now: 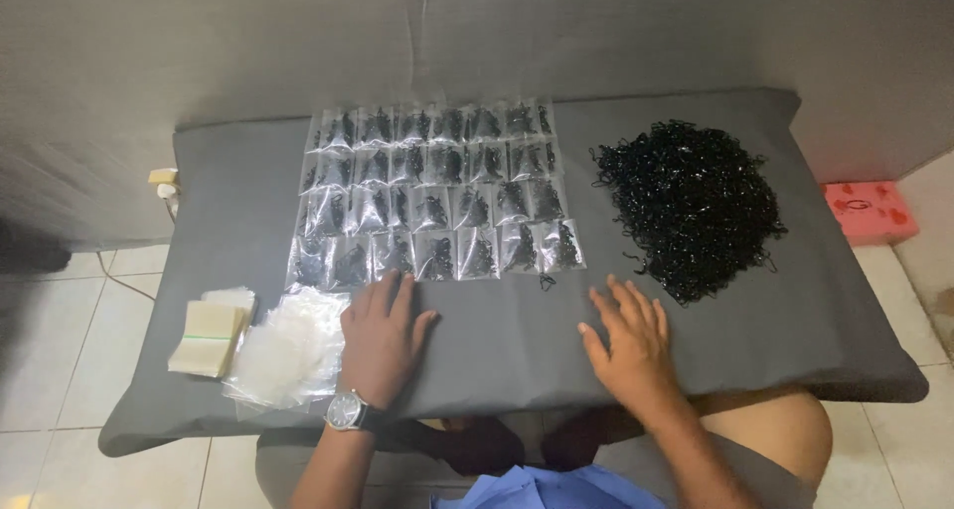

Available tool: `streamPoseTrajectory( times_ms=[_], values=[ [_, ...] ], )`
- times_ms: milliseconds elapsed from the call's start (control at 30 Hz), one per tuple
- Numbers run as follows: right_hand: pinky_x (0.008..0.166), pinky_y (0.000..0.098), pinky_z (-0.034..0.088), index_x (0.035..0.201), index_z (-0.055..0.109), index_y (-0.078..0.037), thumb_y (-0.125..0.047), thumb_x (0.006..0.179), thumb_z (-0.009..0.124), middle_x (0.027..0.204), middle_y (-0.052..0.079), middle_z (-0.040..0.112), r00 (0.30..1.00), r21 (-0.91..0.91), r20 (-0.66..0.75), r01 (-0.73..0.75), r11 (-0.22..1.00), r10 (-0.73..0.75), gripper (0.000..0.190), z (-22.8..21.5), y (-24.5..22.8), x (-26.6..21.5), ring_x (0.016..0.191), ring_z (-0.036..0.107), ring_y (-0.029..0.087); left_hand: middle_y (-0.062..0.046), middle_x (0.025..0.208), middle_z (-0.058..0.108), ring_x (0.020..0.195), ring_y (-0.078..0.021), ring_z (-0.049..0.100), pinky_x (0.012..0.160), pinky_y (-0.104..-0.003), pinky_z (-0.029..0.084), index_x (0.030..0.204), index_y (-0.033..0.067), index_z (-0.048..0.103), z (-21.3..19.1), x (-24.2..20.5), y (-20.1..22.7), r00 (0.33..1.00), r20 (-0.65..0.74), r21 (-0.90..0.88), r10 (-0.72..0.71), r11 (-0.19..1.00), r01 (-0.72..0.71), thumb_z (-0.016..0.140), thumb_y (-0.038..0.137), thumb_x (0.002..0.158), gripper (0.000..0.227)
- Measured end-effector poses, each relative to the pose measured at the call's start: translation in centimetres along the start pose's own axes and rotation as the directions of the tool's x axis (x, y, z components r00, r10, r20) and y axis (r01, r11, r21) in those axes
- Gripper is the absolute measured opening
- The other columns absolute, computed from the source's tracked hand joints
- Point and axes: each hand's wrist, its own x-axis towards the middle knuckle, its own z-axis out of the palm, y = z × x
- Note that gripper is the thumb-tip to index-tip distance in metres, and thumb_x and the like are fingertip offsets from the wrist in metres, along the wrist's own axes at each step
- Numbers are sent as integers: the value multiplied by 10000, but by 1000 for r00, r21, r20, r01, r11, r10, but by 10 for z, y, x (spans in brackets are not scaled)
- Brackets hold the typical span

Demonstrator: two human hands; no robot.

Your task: Packing small black items into individual pockets of a plastic organizer sheet.

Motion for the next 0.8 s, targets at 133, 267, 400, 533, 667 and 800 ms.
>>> streamPoseTrajectory(
  times_ms=[133, 267, 400, 533, 667, 800],
  values=[
    [1178, 643, 317, 1404, 614, -59, -355, 970, 658, 1503, 230, 538, 1000, 18, -2, -21, 1000, 21, 527, -3, 25, 32, 1449, 454, 424, -118, 1311, 639, 1236, -313, 589, 950, -506, 474, 1332, 151, 636, -9, -10, 10, 996, -85, 34, 32, 999, -29, 669, 449, 912, 517],
    [1136, 540, 416, 1333, 650, 43, -217, 952, 660, 1413, 216, 620, 907, -12, -345, 252, 968, -240, 461, 13, 47, 42, 1332, 540, 418, -126, 1259, 624, 1104, -354, 592, 895, -502, 471, 1227, 111, 634, -17, -31, 1, 971, -232, -125, 59, 988, -90, 648, 306, 940, 347],
    [1133, 558, 399, 1251, 708, -70, -193, 931, 670, 1367, 78, 679, 867, -57, -308, 394, 918, -391, 345, 0, 17, 25, 1328, 554, 329, -170, 1225, 633, 1112, -368, 608, 900, -496, 502, 1213, 105, 643, -15, -64, -34, 934, -352, -25, -65, 998, 60, 689, 287, 905, 361],
    [1143, 576, 386, 1290, 683, -112, -201, 940, 608, 1471, 51, 608, 835, -19, -166, 529, 849, -524, 369, 1, -6, 16, 1378, 521, 341, -74, 1298, 638, 1172, -313, 608, 802, -518, 512, 1239, 190, 656, -12, -89, -59, 902, -361, 76, -237, 957, 281, 684, 353, 898, 379],
    [1166, 595, 337, 1337, 642, -126, -190, 957, 571, 1489, 22, 591, 835, -16, -82, 544, 839, -544, 392, 3, -11, 18, 1406, 485, 354, -83, 1290, 643, 1159, -322, 604, 750, -545, 504, 1228, 194, 660, -16, -97, -68, 935, -277, 85, -223, 963, 255, 659, 326, 919, 336],
    [1165, 583, 362, 1223, 686, -77, -121, 916, 634, 1339, 68, 670, 804, -35, -147, 578, 816, -576, 314, -1, -10, 12, 1271, 592, 300, -52, 1274, 663, 1100, -306, 622, 784, -496, 522, 1210, 194, 673, -12, -99, -72, 923, -324, 50, -207, 971, 235, 688, 206, 909, 301]
  ],
)
